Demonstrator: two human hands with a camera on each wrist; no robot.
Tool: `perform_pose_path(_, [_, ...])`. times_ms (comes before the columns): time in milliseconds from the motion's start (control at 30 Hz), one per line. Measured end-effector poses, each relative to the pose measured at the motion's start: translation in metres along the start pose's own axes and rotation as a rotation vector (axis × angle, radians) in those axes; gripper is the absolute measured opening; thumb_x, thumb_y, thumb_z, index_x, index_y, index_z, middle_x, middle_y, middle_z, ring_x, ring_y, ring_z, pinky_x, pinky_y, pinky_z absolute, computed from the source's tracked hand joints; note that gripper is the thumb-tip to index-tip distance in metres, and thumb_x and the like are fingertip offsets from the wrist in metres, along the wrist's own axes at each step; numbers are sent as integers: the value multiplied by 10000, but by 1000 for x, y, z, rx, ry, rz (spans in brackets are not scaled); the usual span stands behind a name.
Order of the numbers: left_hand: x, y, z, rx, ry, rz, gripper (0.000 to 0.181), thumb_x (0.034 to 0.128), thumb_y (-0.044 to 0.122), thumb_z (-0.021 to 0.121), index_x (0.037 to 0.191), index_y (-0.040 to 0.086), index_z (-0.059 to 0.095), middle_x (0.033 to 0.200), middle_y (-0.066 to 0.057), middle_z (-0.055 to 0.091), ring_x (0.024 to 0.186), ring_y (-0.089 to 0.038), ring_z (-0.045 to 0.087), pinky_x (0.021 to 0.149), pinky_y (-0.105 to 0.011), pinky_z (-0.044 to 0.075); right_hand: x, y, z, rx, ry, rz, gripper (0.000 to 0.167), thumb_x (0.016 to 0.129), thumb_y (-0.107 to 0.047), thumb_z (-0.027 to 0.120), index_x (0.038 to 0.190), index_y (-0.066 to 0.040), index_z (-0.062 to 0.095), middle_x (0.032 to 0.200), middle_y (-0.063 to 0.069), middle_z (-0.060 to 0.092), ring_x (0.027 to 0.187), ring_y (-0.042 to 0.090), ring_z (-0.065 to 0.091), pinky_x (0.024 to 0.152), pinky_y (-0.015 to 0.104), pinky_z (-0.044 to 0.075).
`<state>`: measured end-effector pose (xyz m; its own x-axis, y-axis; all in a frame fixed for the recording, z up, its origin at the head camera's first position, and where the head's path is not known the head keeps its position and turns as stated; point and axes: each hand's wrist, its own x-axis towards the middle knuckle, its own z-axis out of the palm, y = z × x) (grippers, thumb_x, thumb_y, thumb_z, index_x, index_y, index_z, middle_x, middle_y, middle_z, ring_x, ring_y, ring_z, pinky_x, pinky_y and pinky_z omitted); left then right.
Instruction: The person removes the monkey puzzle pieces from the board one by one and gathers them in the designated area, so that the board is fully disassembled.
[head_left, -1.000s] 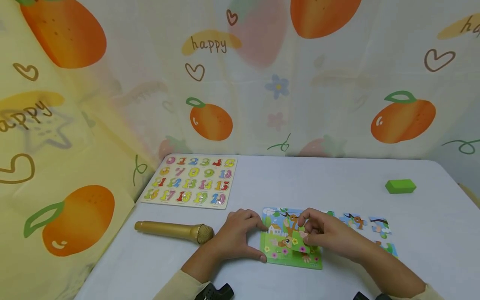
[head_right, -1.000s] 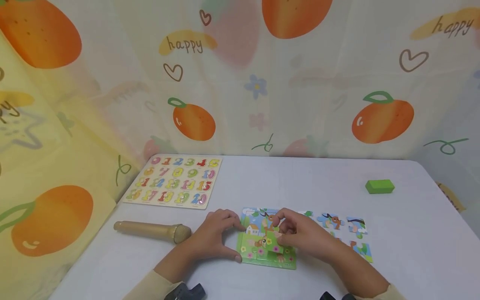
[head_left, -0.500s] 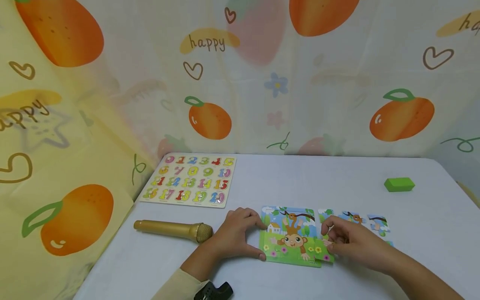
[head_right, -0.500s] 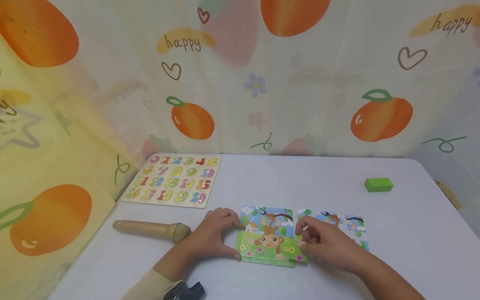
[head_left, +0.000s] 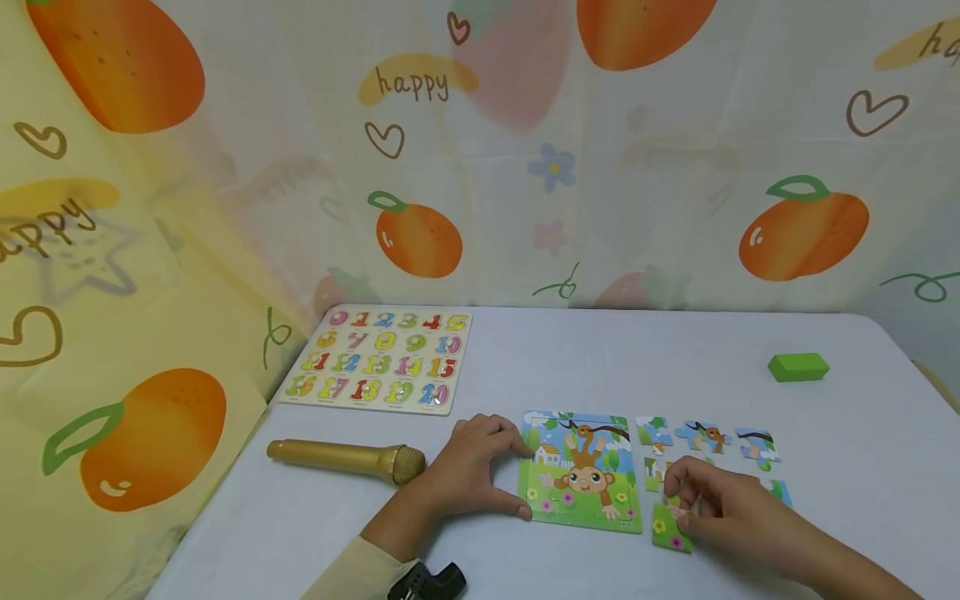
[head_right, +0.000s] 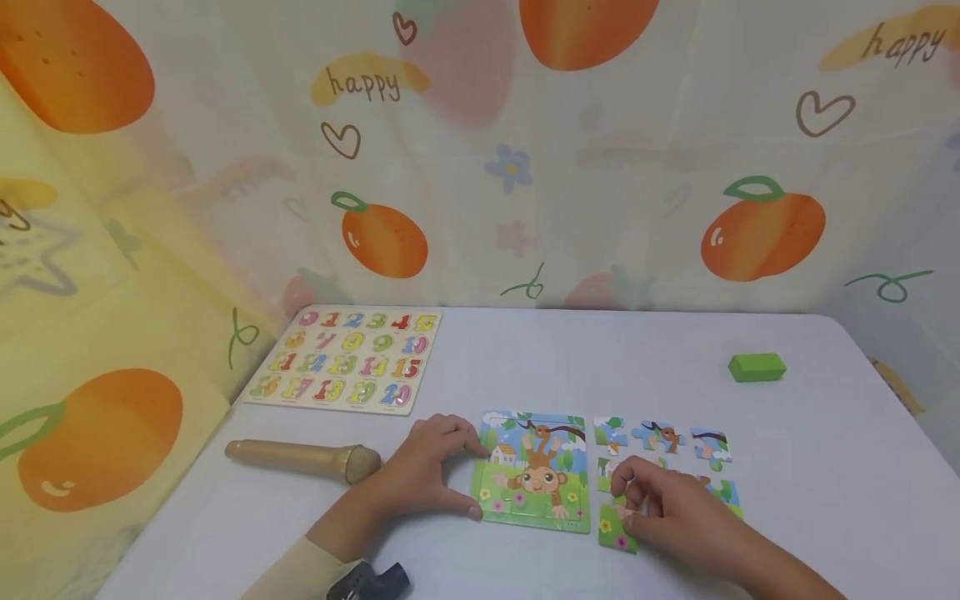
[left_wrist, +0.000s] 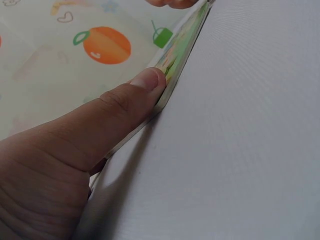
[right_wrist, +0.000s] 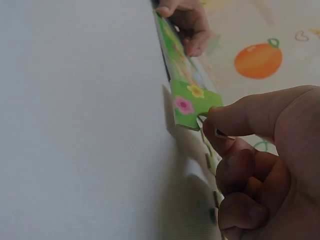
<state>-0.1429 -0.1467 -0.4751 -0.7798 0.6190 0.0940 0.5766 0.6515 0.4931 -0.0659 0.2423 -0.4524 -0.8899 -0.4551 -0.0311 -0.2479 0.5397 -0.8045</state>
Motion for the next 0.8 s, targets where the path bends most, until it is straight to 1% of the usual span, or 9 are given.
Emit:
perform_pose_path(167, [-1,1,-1,-3,-1,-2,727,654,681,944,1269,358,731,1273,149,593,1194,-94,504,1007,-401,357,-2,2,4,-58,3,-9,252,957,-145,799,1117,-207,613,934,-91,580,640,53,483,572,257,405])
perform_pose_path(233, [-1,1,-1,0,-1,1,727,655,679,944,1272,359,731,1277,149,593,1199,-93,503,1008,-398,357,-3,3,5,-80,18,-20,256,951,-145,806,1117,-208,622,930,-109,591,636,35,474,570,251,404])
perform_pose_path(367, [0,1,-1,-4,7,12,718,655,665,954,1267,361,733,1272,147,596,1192,-91,502,995,-396,354,-4,7,8,-136,76,-71,287,913,-106,837,1109,-208,652,921,-137,630,606,7,458,550,237,407])
perform_pose_path(433, [0,2,-1,-5,12,15,716,651,654,962,1264,362,735,1266,146,597,1184,-92,502,988,-397,353,-4,8,9,-152,92,-75,289,905,-105,846,1106,-207,665,930,-146,637,599,3,455,548,235,407])
perform_pose_path(567, [-1,2,-1,-8,15,13,714,646,646,969,1259,364,735,1261,151,596,1185,-91,500,992,-398,352,-3,8,9,-177,87,-57,265,914,-154,850,1109,-211,679,953,-173,622,602,-2,443,554,231,402])
perform_pose_path(700, [-1,1,0,-10,15,13,714,648,662,961,1256,367,731,1260,156,596,1184,-91,501,994,-398,353,-4,9,8,-218,78,-84,258,925,-190,850,1118,-218,681,979,-185,611,611,-17,427,568,226,399])
perform_pose_path(800, [-1,1,1,-6,16,14,714,648,670,956,1254,370,729,1260,157,595,1180,-90,501,993,-398,353,-4,8,7,-244,63,-90,256,936,-224,844,1133,-227,682,1000,-188,610,625,-24,425,588,230,395])
